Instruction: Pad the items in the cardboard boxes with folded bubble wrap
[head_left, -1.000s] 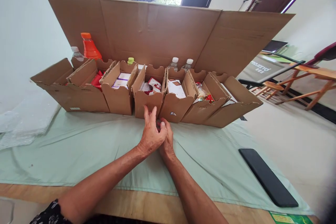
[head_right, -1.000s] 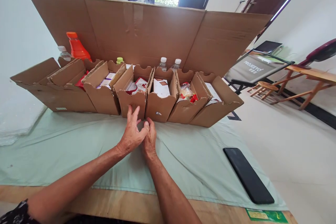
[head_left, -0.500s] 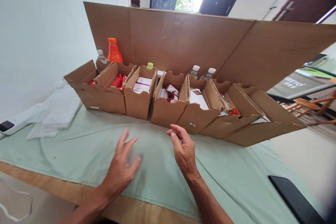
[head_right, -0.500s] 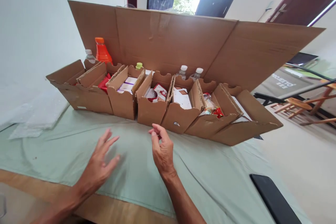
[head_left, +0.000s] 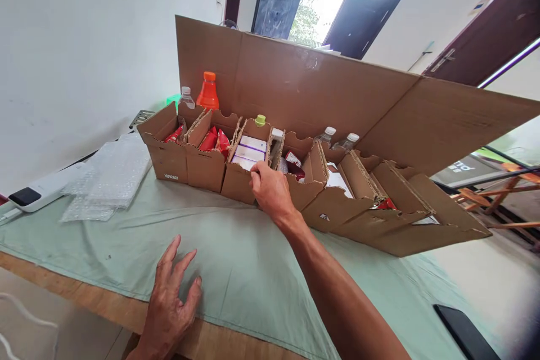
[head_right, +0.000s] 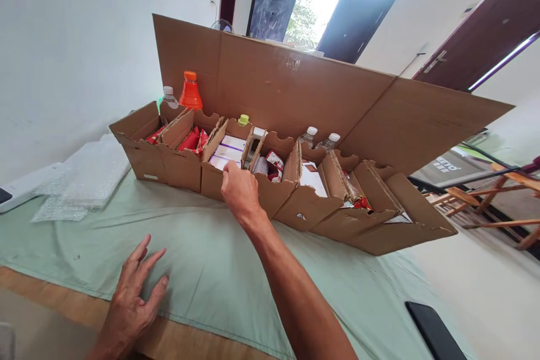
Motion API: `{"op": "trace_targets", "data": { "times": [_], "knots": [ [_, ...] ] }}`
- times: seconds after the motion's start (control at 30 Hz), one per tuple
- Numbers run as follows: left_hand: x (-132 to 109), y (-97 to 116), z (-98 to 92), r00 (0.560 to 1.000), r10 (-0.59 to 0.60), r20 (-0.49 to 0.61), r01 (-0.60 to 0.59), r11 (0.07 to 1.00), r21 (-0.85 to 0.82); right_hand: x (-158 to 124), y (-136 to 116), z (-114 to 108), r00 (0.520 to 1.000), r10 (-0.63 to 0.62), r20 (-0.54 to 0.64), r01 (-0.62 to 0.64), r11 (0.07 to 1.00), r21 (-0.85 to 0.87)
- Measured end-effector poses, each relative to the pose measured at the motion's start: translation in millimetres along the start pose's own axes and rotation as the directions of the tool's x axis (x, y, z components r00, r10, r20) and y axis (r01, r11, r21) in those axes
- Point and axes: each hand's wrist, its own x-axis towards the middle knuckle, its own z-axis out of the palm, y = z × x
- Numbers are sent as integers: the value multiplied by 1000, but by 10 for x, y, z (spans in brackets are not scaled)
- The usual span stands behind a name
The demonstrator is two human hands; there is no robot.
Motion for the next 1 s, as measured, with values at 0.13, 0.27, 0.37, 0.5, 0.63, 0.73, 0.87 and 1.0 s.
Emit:
{"op": "trace_targets", "data": {
  "times": [0.13, 0.27, 0.37, 0.5, 0.63, 0.73, 0.87, 1.0],
  "knots": [
    [12, 14, -52, 988, -153, -17, 150, 985, -90, -710, -18, -79, 998, -59, -31, 59, 998, 10],
    [9, -3, -136, 963, -269, 7, 265, 944, -197, -1660, 146, -466, 974, -224, -43, 227, 965, 132],
    [-2, 74, -219, 932, -347, 105, 362, 886, -289, -2119, 480, -841, 978, -193, -82, 206, 960, 191],
    [-83, 356, -243, 907, -351, 233, 417, 827, -377, -2417, 1072, -1094, 946, 79, -313, 15, 958, 287],
    [-203, 579, -179, 840, -425, 337, 536, 745, -396, -2694, 1406, -893, 975, 107, -196, -19, 914, 405],
    [-172, 638, -135, 818, -407, 407, 563, 715, -416, -2810, 1393, -557, 993, 48, -104, -13, 950, 311],
    [110, 695, 12, 847, -322, 422, 507, 728, -463, -2635, 1329, -247, 986, 94, -141, -53, 961, 270],
    [562, 723, 338, 891, -201, 406, 400, 770, -497, -2213, 1458, -235, 974, 165, -155, -110, 944, 311]
  ]
}}
